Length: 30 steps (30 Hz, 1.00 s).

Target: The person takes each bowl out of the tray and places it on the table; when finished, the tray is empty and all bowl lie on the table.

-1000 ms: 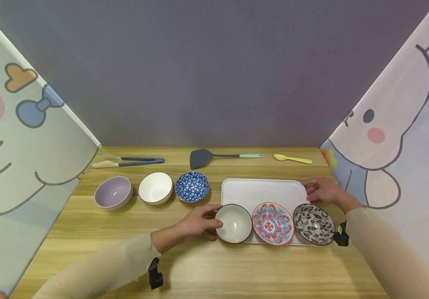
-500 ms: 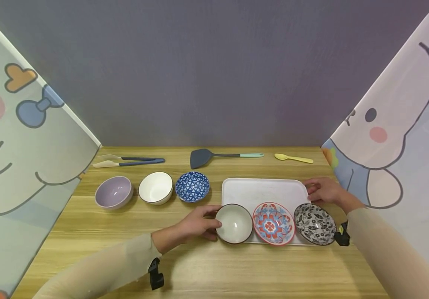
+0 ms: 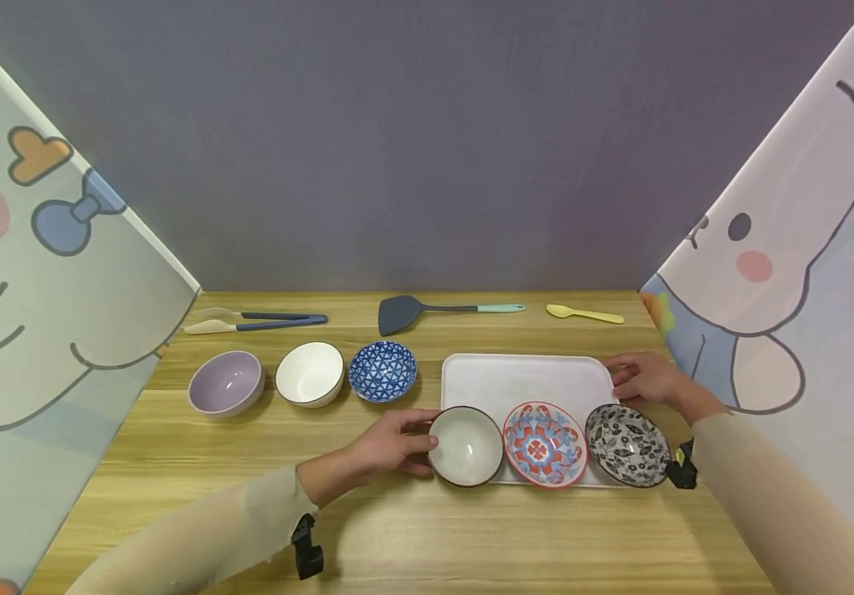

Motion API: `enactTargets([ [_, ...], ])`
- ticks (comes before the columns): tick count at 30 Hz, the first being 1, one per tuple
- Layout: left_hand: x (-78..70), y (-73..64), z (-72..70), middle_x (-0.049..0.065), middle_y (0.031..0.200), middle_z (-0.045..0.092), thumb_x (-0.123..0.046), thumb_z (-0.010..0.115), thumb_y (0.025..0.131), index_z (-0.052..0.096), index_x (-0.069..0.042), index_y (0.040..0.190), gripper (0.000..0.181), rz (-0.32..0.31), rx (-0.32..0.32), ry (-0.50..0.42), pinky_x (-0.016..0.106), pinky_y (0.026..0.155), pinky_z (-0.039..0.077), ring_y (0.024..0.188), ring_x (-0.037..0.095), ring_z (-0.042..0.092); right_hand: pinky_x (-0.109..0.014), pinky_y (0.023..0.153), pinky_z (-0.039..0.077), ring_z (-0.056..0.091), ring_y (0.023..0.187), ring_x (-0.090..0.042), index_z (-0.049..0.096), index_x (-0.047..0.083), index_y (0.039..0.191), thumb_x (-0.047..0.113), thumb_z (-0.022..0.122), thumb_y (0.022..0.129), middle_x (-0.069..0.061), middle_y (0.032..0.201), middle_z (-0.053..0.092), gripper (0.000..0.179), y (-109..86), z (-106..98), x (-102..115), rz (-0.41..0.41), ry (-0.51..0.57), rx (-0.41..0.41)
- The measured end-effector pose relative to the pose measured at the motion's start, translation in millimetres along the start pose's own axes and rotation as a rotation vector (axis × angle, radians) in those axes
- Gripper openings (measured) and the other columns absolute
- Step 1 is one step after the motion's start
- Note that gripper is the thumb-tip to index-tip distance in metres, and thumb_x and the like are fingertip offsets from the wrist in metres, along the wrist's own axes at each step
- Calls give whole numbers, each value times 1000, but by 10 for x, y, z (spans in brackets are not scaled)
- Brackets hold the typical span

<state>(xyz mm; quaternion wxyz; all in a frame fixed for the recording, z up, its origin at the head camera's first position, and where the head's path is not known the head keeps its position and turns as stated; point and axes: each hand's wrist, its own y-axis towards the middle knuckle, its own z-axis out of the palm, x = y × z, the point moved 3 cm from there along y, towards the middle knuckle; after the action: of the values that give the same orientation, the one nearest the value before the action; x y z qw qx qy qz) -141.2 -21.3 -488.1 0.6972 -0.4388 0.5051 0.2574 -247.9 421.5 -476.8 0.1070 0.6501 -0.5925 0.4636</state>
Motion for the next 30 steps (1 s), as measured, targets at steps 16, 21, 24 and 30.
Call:
enactTargets([
  [16, 47, 8, -23, 14, 108, 73, -6, 67, 94, 61, -6, 142, 48, -9, -43, -36, 47, 77, 66, 81, 21, 72, -33, 71, 65, 68, 86, -14, 42, -15, 146, 1, 74, 90, -21, 112, 67, 67, 19, 2, -28, -3, 9, -8],
  [21, 44, -6, -27, 14, 110, 73, -5, 67, 93, 61, -5, 142, 49, -11, -44, -56, 44, 74, 67, 83, 22, 73, -32, 71, 65, 68, 86, -13, 42, -15, 146, 1, 74, 90, -20, 112, 68, 66, 15, 9, -17, -1, 17, -2],
  [24, 34, -15, -41, 15, 109, 73, -5, 67, 93, 61, -5, 142, 50, -13, -43, -65, 45, 75, 66, 84, 23, 74, -33, 71, 64, 68, 86, -13, 41, -16, 146, 0, 73, 91, -21, 112, 68, 66, 15, 6, -20, -9, 15, 1],
  [30, -5, -39, -81, 15, 109, 72, -4, 65, 93, 59, -5, 144, 51, -13, -42, -98, 49, 78, 65, 82, 25, 74, -33, 71, 64, 68, 87, -14, 40, -17, 146, 0, 72, 92, -24, 113, 67, 66, 16, -3, -38, -8, 3, -5],
])
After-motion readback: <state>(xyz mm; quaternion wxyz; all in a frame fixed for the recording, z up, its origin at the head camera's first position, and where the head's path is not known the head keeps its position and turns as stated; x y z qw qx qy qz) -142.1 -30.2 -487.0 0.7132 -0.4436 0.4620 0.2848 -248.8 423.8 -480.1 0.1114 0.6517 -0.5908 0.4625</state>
